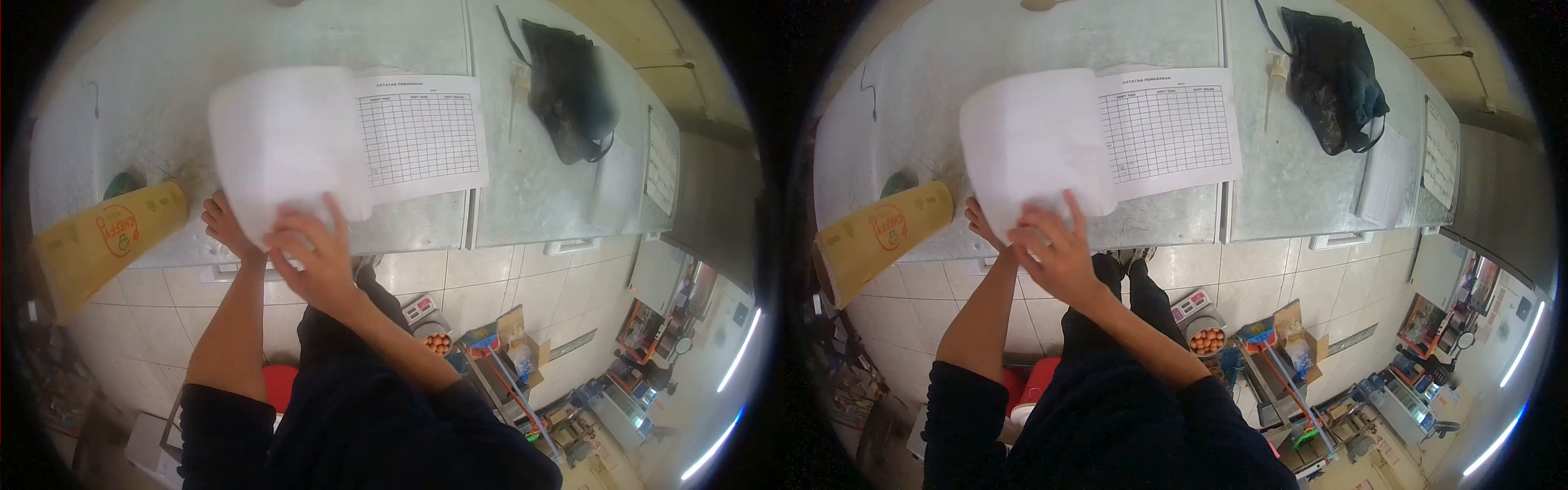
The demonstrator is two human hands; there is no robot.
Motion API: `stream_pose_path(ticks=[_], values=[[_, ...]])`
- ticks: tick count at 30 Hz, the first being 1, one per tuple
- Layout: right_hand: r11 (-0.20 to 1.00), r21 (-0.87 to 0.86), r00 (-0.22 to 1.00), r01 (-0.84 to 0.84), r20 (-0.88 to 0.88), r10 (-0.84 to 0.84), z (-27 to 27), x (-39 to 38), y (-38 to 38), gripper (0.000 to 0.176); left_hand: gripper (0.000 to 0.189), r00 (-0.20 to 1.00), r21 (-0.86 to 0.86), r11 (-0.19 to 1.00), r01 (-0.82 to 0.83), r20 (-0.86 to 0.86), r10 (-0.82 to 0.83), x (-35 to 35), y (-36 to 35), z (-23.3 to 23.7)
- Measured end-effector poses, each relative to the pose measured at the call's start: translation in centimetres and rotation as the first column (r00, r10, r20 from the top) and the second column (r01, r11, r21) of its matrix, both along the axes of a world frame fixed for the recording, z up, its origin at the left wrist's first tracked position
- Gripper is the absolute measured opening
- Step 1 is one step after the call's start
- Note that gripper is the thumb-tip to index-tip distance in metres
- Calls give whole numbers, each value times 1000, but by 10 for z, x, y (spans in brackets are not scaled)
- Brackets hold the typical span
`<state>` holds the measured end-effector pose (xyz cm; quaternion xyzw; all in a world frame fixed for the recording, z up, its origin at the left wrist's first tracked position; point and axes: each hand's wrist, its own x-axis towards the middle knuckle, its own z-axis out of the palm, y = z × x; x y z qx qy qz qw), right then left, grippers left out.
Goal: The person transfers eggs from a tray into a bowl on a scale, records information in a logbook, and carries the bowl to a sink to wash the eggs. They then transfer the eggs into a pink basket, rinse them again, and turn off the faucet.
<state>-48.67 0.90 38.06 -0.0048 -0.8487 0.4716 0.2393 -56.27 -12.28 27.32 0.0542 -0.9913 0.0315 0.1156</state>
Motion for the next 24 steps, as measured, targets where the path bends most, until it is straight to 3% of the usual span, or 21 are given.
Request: stream_pose_path(ticks=[1, 3, 4, 5, 6, 7, 8, 13, 19, 22, 24], values=[[998, -2, 998, 60, 7, -60, -1, 0, 4, 26, 36, 1000, -32, 999, 7, 23, -6, 2, 0, -1], [986, -12, 986, 168, 19, -168, -9, 0, 21, 27, 35, 1000, 142, 990, 1, 8, -2, -1, 3, 3], [928, -73, 930, 364, -30, -367, -25, 4, 42, 23, 35, 1000, 223, 975, -10, 2, 10, -2, 5, 9], [796, -50, 793, 603, 150, -591, -9, 3, 67, 16, 34, 998, 235, 971, -54, 38, 47, -3, 7, 11], [658, -101, 663, 746, 201, -721, -33, 15, 99, 15, 33, 998, 242, 969, -53, 33, 46, -3, 6, 11], [529, -63, 532, 846, 165, -831, -35, 22, 130, 20, 33, 999, 253, 966, -48, 27, 43, -3, 6, 11], [440, -227, 492, 869, 304, -816, -36, 28, 157, 23, 32, 999, 269, 962, -40, 20, 36, -3, 6, 11], [502, 4, 486, 865, 247, -839, -50, 71, 218, 28, 30, 1000, 260, 965, -23, 2, 24, -2, 9, 14], [710, 278, 700, 647, 153, -697, -65, 86, 197, 31, 30, 1000, 257, 966, -8, -18, 13, -3, 6, 11], [716, 443, 763, 539, 104, -638, -77, 82, 178, 34, 30, 1000, 251, 968, -7, -26, 14, -3, 6, 11], [748, 430, 780, 506, 142, -610, -83, 81, 167, 39, 30, 1000, 252, 968, -9, -23, 15, -3, 6, 11]])
